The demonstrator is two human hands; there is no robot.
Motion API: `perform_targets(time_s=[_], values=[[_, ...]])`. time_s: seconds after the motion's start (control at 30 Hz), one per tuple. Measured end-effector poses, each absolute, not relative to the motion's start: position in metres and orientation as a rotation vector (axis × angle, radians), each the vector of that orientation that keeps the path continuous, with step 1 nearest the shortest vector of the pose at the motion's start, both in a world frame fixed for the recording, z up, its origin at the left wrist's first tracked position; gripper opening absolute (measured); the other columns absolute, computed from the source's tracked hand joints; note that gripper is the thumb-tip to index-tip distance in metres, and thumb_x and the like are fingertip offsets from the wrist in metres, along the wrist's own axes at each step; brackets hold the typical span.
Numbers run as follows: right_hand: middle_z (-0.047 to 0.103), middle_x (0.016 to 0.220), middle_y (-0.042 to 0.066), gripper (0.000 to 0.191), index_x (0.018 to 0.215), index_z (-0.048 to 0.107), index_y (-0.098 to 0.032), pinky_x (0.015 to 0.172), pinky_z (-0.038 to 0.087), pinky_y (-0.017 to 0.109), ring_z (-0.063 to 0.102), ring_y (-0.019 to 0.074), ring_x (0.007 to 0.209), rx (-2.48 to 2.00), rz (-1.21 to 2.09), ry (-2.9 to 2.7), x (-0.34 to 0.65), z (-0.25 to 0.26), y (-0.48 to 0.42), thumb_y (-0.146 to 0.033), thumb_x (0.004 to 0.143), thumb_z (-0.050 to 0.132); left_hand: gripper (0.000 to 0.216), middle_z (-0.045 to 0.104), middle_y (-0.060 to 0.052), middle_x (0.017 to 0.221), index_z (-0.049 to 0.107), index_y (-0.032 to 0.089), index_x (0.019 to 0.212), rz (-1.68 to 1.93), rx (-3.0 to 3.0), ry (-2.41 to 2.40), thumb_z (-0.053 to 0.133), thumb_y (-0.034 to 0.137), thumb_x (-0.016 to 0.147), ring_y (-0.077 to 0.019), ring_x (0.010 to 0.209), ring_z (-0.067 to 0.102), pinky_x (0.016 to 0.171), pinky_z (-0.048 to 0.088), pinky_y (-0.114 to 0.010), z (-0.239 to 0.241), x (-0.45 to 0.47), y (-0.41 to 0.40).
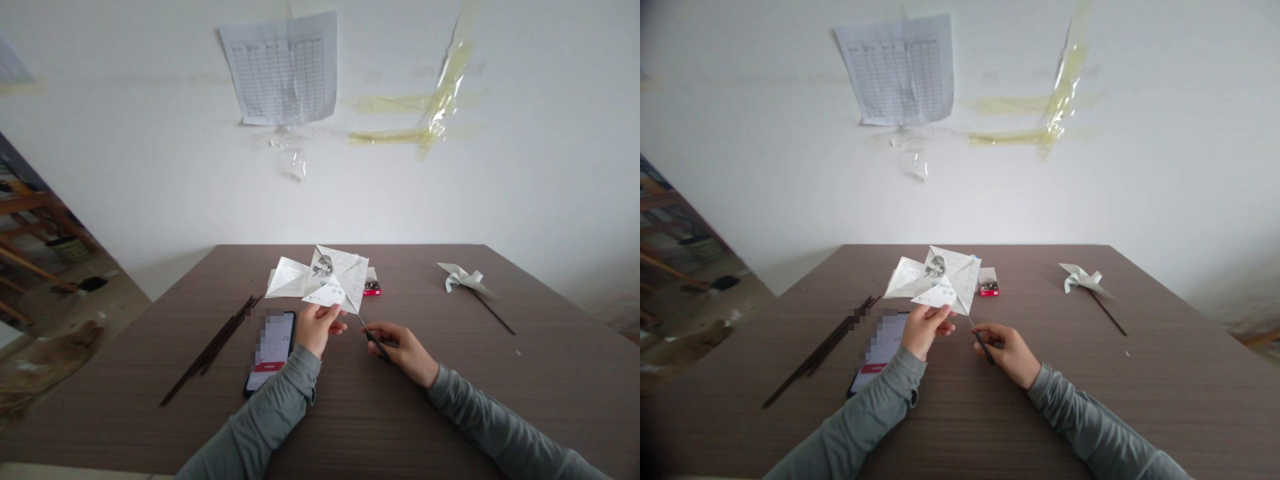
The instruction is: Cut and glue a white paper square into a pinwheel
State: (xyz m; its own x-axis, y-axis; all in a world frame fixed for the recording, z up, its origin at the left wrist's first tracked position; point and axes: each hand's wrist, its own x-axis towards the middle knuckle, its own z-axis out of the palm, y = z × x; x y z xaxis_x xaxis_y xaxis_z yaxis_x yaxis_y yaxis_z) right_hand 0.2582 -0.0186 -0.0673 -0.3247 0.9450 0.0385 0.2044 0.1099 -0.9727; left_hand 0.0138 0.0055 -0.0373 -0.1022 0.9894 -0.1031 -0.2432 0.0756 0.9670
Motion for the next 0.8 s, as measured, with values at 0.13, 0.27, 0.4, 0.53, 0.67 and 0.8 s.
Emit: perform_targets(time_s=[0.13,0.27,0.4,0.53,0.67,0.8], values=[[0.076,0.077,0.002,0.069,0.126,0.097,-0.015,0.072,0.058,0.040,0.063,0.0218,0.072,-1.136,1.256,-1.647,0.2570,-0.0637,-0.0203,-0.075,0.091,0.101,0.021,0.095,-0.009,0.089,0.087,0.021,0.095,1.313,0.897,1.171,0.107,0.020,0.089,-0.0237,0.063,0.086,0.058,0.066,-0.030,-0.0340,0.0152,0.0047],[0.077,0.077,0.001,0.067,0.125,0.097,-0.016,0.073,0.059,0.039,0.063,0.0215,0.072,-1.144,1.263,-1.626,0.2562,-0.0610,-0.0216,-0.071,0.088,0.102,0.021,0.094,-0.008,0.087,0.087,0.020,0.095,1.329,0.896,1.179,0.107,0.021,0.090,-0.0230,0.063,0.085,0.057,0.063,-0.027,-0.0318,0.0172,0.0027],[0.079,0.079,0.004,0.061,0.122,0.098,-0.018,0.075,0.060,0.041,0.065,0.0231,0.072,-1.145,1.267,-1.604,0.2560,-0.0611,-0.0218,-0.068,0.087,0.103,0.015,0.094,-0.008,0.087,0.088,0.020,0.097,1.328,0.893,1.164,0.103,0.018,0.093,-0.0215,0.062,0.085,0.057,0.062,-0.026,-0.0330,0.0170,0.0023],[0.078,0.078,0.003,0.064,0.122,0.098,-0.018,0.074,0.061,0.039,0.065,0.0224,0.073,-1.142,1.271,-1.599,0.2562,-0.0625,-0.0210,-0.070,0.086,0.103,0.013,0.094,-0.008,0.088,0.088,0.019,0.098,1.333,0.888,1.146,0.100,0.018,0.093,-0.0209,0.061,0.084,0.057,0.062,-0.026,-0.0363,0.0162,0.0042],[0.075,0.077,0.001,0.067,0.123,0.098,-0.016,0.074,0.060,0.038,0.064,0.0212,0.072,-1.150,1.269,-1.622,0.2565,-0.0633,-0.0202,-0.071,0.087,0.102,0.020,0.095,-0.009,0.089,0.088,0.020,0.098,1.316,0.902,1.147,0.105,0.022,0.089,-0.0229,0.062,0.085,0.057,0.065,-0.029,-0.0386,0.0157,0.0062],[0.075,0.078,0.000,0.068,0.124,0.098,-0.015,0.073,0.059,0.038,0.063,0.0206,0.071,-1.156,1.265,-1.629,0.2567,-0.0632,-0.0198,-0.072,0.087,0.101,0.023,0.097,-0.009,0.090,0.088,0.024,0.096,1.313,0.931,1.172,0.108,0.029,0.086,-0.0260,0.066,0.088,0.059,0.070,-0.032,-0.0399,0.0140,0.0070]])
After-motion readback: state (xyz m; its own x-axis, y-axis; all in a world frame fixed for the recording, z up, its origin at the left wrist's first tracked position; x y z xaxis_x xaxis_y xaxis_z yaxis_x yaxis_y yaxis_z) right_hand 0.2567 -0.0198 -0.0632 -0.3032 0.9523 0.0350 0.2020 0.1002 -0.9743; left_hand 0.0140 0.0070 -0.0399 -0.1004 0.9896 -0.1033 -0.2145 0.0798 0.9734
